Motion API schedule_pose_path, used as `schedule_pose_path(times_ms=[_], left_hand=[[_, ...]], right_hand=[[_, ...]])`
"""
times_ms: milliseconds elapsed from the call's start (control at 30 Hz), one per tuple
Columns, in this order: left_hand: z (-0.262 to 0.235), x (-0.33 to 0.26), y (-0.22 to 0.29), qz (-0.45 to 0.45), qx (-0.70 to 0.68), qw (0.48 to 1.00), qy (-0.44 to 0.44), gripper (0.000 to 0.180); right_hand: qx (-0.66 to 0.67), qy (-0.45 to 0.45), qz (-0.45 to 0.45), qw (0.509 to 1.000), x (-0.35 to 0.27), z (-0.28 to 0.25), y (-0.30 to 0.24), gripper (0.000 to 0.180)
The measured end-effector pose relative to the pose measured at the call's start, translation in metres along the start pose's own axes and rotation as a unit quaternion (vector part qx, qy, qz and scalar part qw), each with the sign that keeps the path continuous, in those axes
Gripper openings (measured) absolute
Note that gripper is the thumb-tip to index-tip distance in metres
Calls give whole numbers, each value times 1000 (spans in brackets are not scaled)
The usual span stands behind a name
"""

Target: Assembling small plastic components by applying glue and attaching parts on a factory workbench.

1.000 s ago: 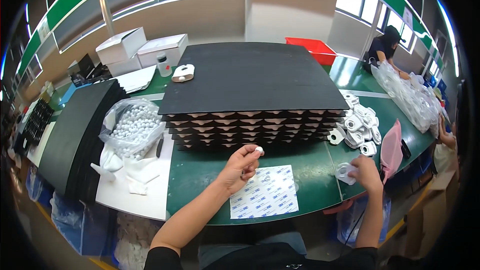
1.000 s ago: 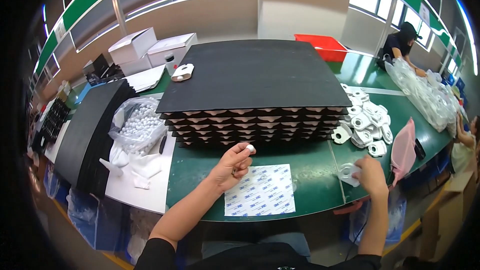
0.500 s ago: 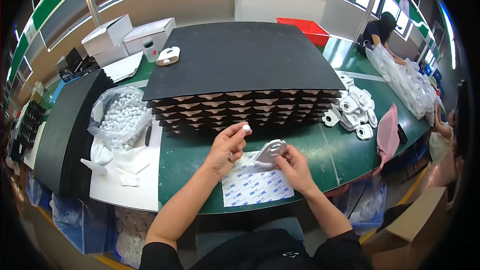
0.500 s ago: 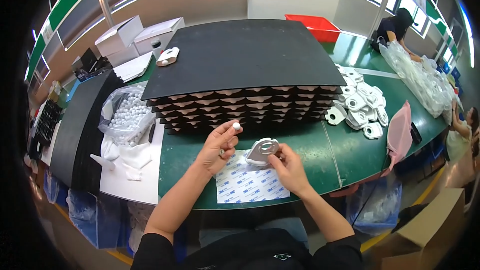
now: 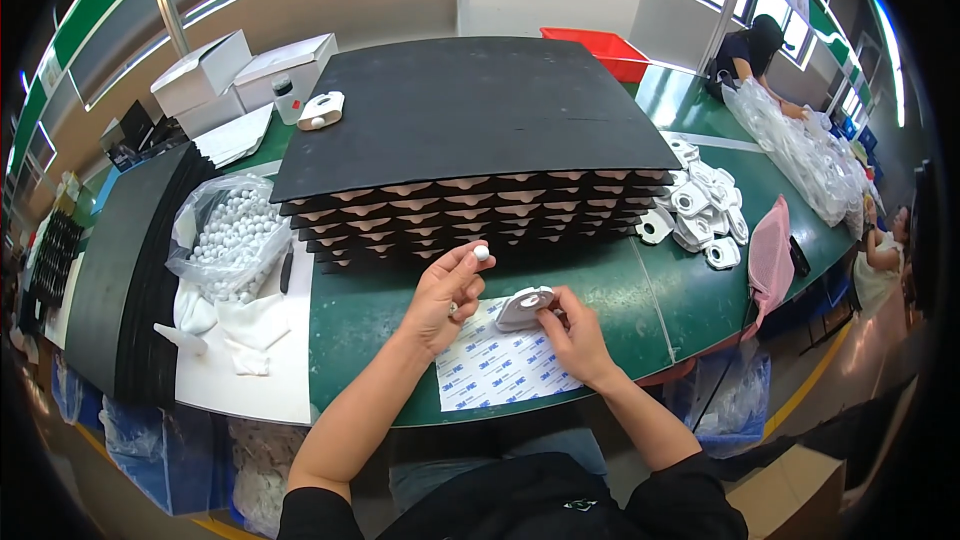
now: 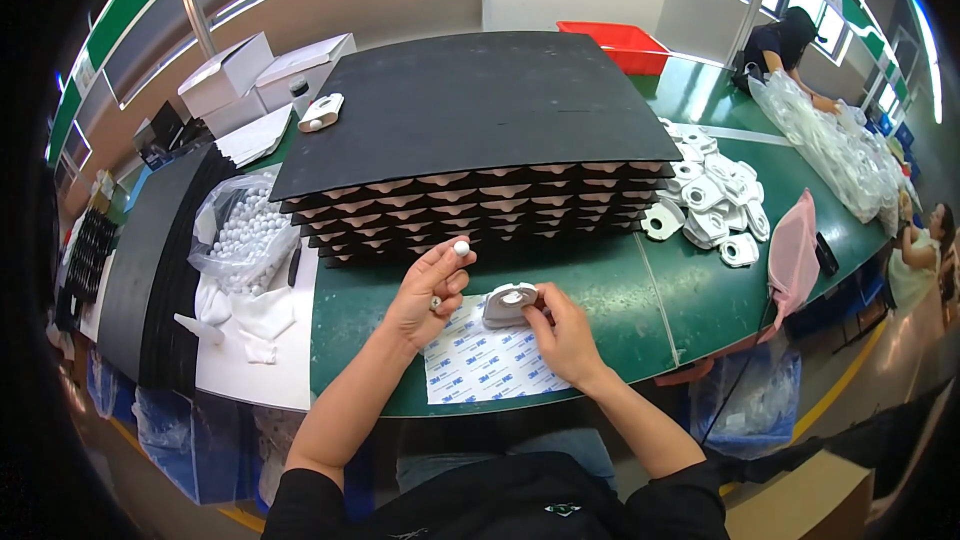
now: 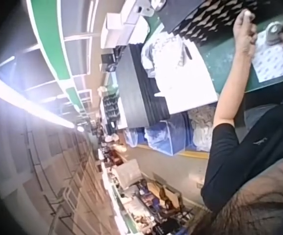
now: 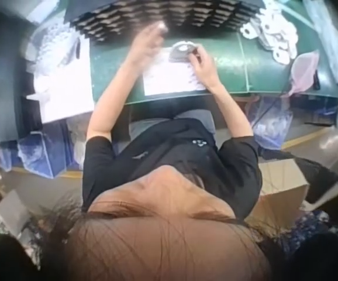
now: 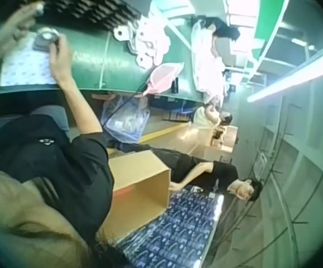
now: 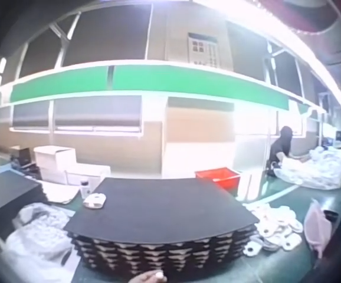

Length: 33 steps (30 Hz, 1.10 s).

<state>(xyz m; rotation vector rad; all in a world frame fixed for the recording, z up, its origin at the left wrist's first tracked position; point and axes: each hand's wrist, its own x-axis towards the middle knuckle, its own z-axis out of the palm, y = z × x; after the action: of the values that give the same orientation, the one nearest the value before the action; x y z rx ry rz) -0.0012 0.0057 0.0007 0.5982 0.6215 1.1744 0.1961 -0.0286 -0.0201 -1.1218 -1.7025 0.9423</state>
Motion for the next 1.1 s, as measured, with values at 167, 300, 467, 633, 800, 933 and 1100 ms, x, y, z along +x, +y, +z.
schedule_pose_path(times_ms=[167, 300, 467, 633, 800, 933, 1100], left_hand=[[0, 0, -1, -4, -2, 1000, 2, 21], [-3, 1, -4, -6, -7, 1000, -14, 18], [3, -2, -2, -3, 19, 1000, -5, 19], [7, -4, -2, -9, 29, 999, -21, 25], [12, -6, -7, -28, 110, 993, -28, 22], [12, -7, -12, -20, 193, 980, -40, 18], [22, -9, -10, -28, 158, 986, -49, 28]], right_hand=[[38, 23, 18, 999, 0, 0, 0, 10], [-22, 32, -13, 999, -2, 0, 4, 10], [-142, 25, -142, 979, -1, 5, -5, 18], [4, -4, -23, 1000, -1, 0, -2, 14], [467, 6, 94, 879, 5, -8, 8, 15], [516, -24, 114, 848, 6, -14, 10, 19], [516, -14, 115, 848, 4, -13, 9, 19]])
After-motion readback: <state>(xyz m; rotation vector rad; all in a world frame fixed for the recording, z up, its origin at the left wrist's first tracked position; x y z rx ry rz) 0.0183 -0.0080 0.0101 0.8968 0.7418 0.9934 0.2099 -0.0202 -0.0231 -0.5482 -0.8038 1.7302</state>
